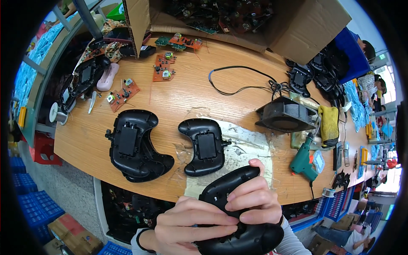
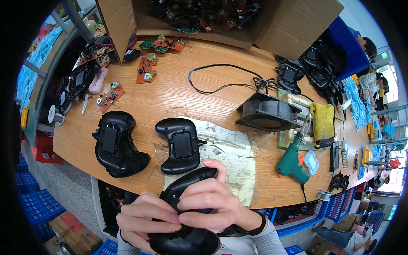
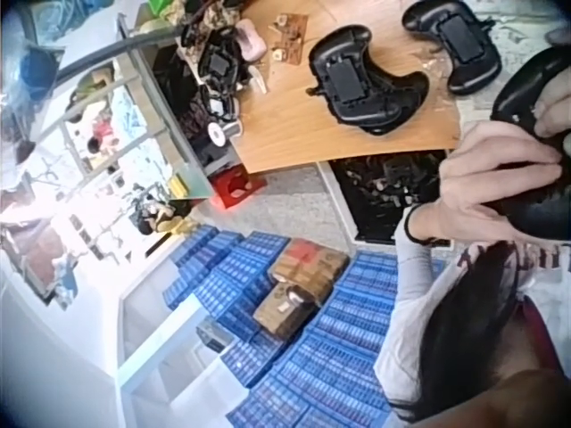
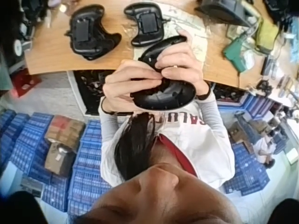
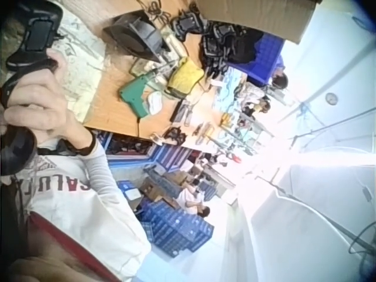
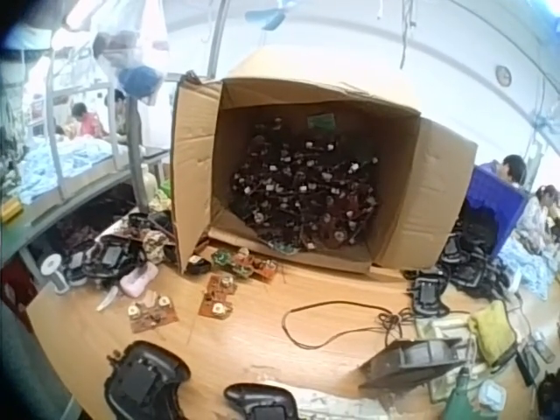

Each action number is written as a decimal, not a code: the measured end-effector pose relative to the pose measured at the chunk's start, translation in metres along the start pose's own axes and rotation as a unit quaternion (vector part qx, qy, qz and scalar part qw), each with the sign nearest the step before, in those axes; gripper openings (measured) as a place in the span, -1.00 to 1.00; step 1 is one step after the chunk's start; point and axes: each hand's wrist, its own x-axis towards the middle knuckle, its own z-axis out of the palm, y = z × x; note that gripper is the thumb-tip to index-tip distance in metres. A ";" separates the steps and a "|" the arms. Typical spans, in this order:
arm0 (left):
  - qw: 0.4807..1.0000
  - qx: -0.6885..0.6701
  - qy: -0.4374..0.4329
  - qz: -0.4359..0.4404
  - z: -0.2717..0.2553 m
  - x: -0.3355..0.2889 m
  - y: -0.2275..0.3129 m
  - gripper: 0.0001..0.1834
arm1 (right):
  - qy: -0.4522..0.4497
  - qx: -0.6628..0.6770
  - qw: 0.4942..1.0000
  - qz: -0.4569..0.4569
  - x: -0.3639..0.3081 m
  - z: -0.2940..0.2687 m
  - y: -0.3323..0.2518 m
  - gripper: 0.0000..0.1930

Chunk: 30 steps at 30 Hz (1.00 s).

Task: The worker is soldering wires onto circuit boards and assembling them into plastic controller housings.

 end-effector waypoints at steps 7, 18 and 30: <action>0.997 -0.060 -0.006 -0.044 -0.001 -0.016 -0.005 -0.74 | 0.026 0.087 0.995 0.029 0.003 0.004 0.000 -0.94; 0.992 0.118 0.003 0.036 -0.003 -0.016 0.009 -0.84 | 0.046 0.227 0.972 0.039 0.003 0.020 -0.003 -0.93; 0.986 0.050 0.045 0.155 0.006 0.003 0.001 -0.66 | -0.071 0.167 0.973 0.144 0.027 -0.033 -0.047 -0.84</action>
